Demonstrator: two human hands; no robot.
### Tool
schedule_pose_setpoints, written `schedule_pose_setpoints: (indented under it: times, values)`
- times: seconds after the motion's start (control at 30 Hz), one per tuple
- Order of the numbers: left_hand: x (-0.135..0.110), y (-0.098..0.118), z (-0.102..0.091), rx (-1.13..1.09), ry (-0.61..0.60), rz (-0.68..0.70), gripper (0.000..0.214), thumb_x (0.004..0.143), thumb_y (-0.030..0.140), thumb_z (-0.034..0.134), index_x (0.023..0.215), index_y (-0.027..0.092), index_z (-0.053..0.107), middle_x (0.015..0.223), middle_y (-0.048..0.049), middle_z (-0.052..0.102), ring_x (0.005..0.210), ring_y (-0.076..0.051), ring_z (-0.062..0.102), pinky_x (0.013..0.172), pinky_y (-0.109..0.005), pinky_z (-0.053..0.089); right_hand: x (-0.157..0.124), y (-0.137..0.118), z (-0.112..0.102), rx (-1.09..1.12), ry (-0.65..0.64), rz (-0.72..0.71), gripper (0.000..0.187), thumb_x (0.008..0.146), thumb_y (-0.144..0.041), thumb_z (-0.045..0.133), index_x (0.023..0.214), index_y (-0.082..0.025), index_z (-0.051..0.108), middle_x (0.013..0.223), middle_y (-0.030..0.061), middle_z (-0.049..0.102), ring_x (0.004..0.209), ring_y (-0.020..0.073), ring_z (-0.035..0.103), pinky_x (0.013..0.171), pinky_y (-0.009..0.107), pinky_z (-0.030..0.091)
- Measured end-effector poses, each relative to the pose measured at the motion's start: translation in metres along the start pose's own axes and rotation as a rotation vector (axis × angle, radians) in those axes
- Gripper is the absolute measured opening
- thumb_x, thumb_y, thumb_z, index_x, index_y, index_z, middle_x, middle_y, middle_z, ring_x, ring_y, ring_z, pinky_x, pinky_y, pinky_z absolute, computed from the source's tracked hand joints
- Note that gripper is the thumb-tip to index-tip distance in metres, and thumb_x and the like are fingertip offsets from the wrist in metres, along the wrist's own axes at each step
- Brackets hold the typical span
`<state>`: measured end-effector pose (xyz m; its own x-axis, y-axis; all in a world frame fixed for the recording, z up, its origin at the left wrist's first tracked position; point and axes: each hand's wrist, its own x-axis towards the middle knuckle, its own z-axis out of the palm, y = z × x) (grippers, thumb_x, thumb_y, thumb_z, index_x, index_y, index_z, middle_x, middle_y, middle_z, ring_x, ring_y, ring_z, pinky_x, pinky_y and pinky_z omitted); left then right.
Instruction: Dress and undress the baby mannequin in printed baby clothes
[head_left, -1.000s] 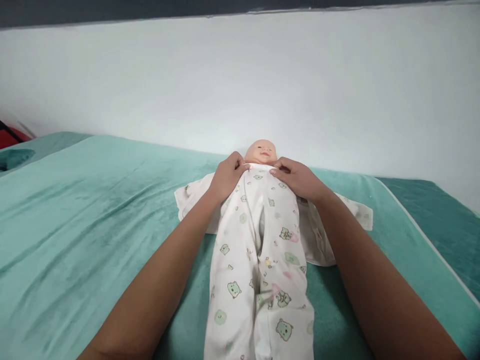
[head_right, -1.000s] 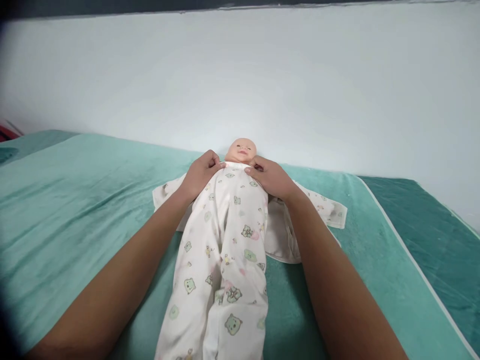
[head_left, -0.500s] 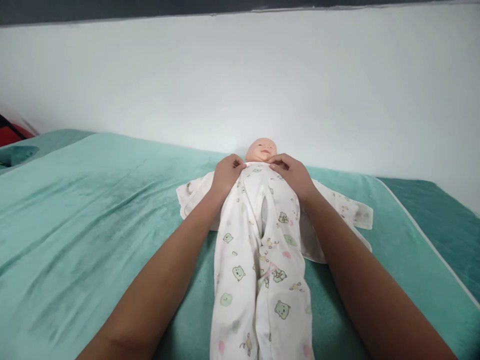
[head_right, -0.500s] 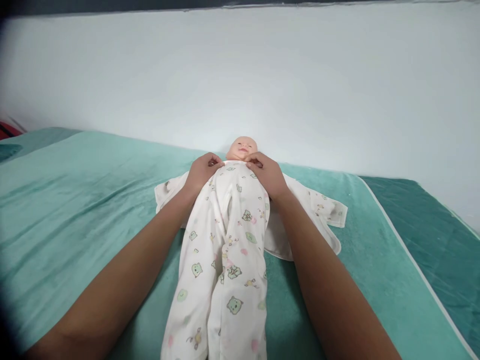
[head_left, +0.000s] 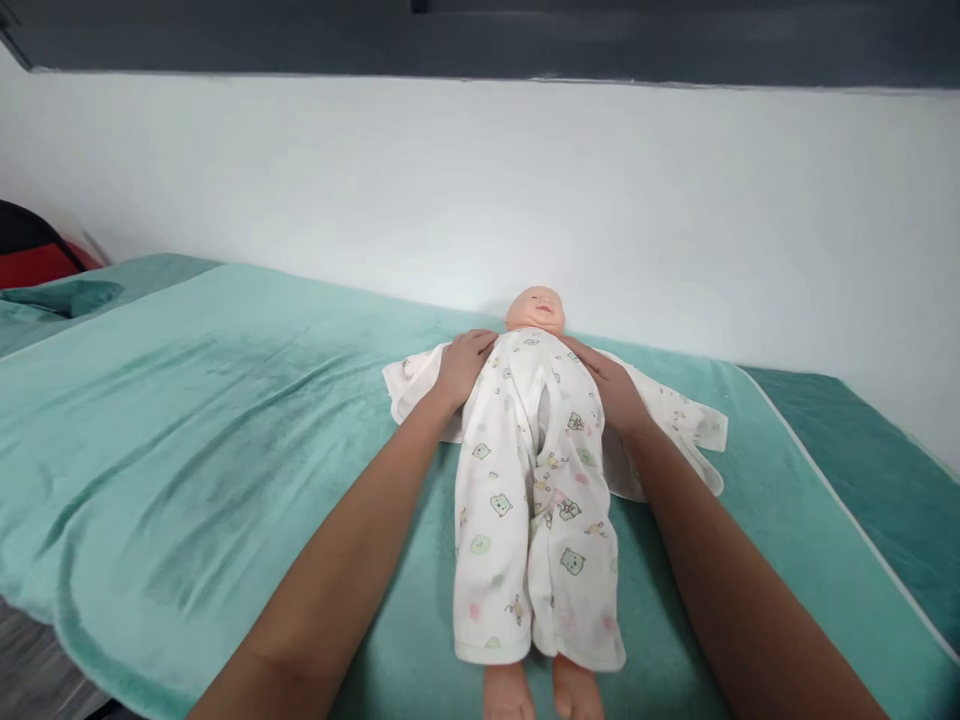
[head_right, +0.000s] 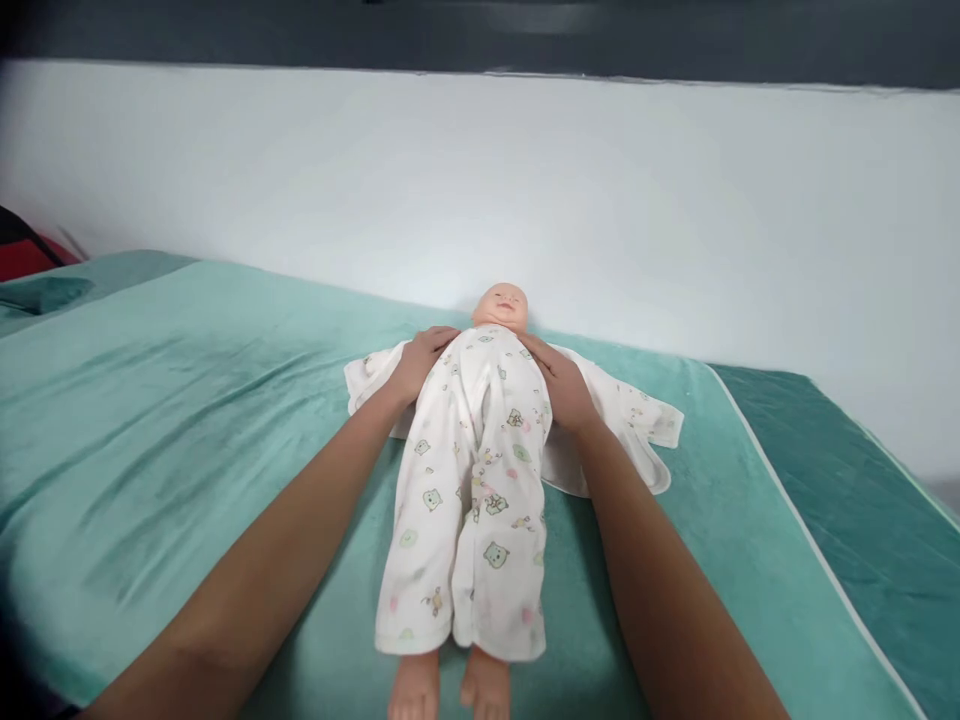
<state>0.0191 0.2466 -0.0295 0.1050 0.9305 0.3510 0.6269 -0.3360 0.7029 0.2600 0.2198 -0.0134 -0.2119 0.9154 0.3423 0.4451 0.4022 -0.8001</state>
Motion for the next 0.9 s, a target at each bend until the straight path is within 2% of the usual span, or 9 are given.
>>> schedule_pose_setpoints:
  times: [0.13,0.27,0.43,0.57,0.67,0.73,0.8,0.83,0.9]
  values:
    - [-0.016,-0.005,-0.004,0.109,-0.039,0.086,0.048,0.095,0.028,0.044,0.14,0.022,0.059,0.149,-0.0087,0.055,0.137,-0.027,0.045,0.117,-0.045,0.03,-0.024,0.0,0.001,-0.078,0.071,0.065,0.05,0.092,-0.034,0.051,0.141,-0.032,0.058,0.151,-0.0028,0.052,0.143,0.0256,0.044,0.121,0.046,0.03]
    - [-0.034,-0.01,-0.006,0.188,-0.06,0.092,0.054,0.095,0.025,0.043,0.148,0.026,0.048,0.159,-0.0055,0.043,0.148,-0.026,0.033,0.122,-0.047,0.022,-0.047,-0.002,0.003,-0.108,0.052,0.089,0.058,0.089,-0.029,0.052,0.148,-0.032,0.051,0.151,-0.0009,0.051,0.142,0.0275,0.045,0.119,0.05,0.034]
    - [-0.057,-0.009,-0.008,0.219,-0.061,0.087,0.057,0.094,0.025,0.048,0.151,0.024,0.044,0.163,-0.0073,0.035,0.152,-0.031,0.024,0.122,-0.052,0.023,-0.07,-0.012,0.01,-0.132,0.101,0.124,0.053,0.086,-0.028,0.056,0.139,-0.031,0.059,0.142,0.0033,0.061,0.134,0.0311,0.053,0.112,0.052,0.041]
    - [-0.085,0.0,-0.01,0.148,0.009,0.049,0.052,0.094,0.017,0.043,0.145,0.02,0.049,0.158,-0.0117,0.042,0.149,-0.029,0.029,0.12,-0.049,0.028,-0.098,-0.033,0.02,-0.032,0.27,0.118,0.047,0.089,-0.029,0.054,0.135,-0.026,0.059,0.142,0.0064,0.06,0.132,0.0271,0.055,0.113,0.048,0.041]
    - [-0.127,0.014,-0.016,0.022,0.086,0.033,0.042,0.091,0.017,0.048,0.132,0.018,0.058,0.141,-0.013,0.056,0.136,-0.027,0.045,0.115,-0.045,0.036,-0.132,-0.064,0.026,0.045,0.342,0.061,0.037,0.092,-0.032,0.054,0.128,-0.027,0.061,0.14,0.0053,0.061,0.131,0.0236,0.055,0.112,0.044,0.042]
    - [-0.168,0.025,-0.023,-0.117,0.097,-0.02,0.029,0.093,0.021,0.048,0.118,0.021,0.062,0.122,-0.0094,0.064,0.118,-0.024,0.056,0.104,-0.042,0.045,-0.158,-0.09,0.029,0.015,0.273,0.053,0.028,0.093,-0.033,0.056,0.119,-0.027,0.064,0.128,0.0041,0.067,0.122,0.0232,0.06,0.107,0.042,0.045]
    - [-0.212,0.036,-0.03,-0.269,0.025,-0.078,0.02,0.096,0.025,0.046,0.108,0.022,0.061,0.109,-0.0066,0.065,0.103,-0.021,0.061,0.093,-0.037,0.05,-0.183,-0.112,0.03,-0.076,0.081,0.056,0.018,0.093,-0.03,0.056,0.109,-0.027,0.064,0.111,0.003,0.071,0.108,0.0223,0.066,0.096,0.04,0.05]
    - [-0.233,0.041,-0.033,-0.318,-0.038,-0.096,0.018,0.096,0.026,0.046,0.106,0.022,0.06,0.107,-0.0059,0.065,0.1,-0.02,0.061,0.091,-0.037,0.05,-0.194,-0.12,0.031,-0.134,-0.002,0.029,0.015,0.091,-0.025,0.057,0.105,-0.026,0.064,0.105,0.0027,0.071,0.104,0.022,0.066,0.094,0.039,0.05]
    - [-0.266,0.05,-0.037,-0.277,-0.126,-0.084,0.014,0.093,0.024,0.053,0.105,0.023,0.059,0.109,-0.0053,0.065,0.104,-0.021,0.06,0.095,-0.038,0.046,-0.209,-0.131,0.033,-0.273,-0.131,-0.041,0.018,0.086,-0.015,0.057,0.101,-0.025,0.062,0.102,0.0029,0.07,0.1,0.0219,0.066,0.093,0.04,0.049]
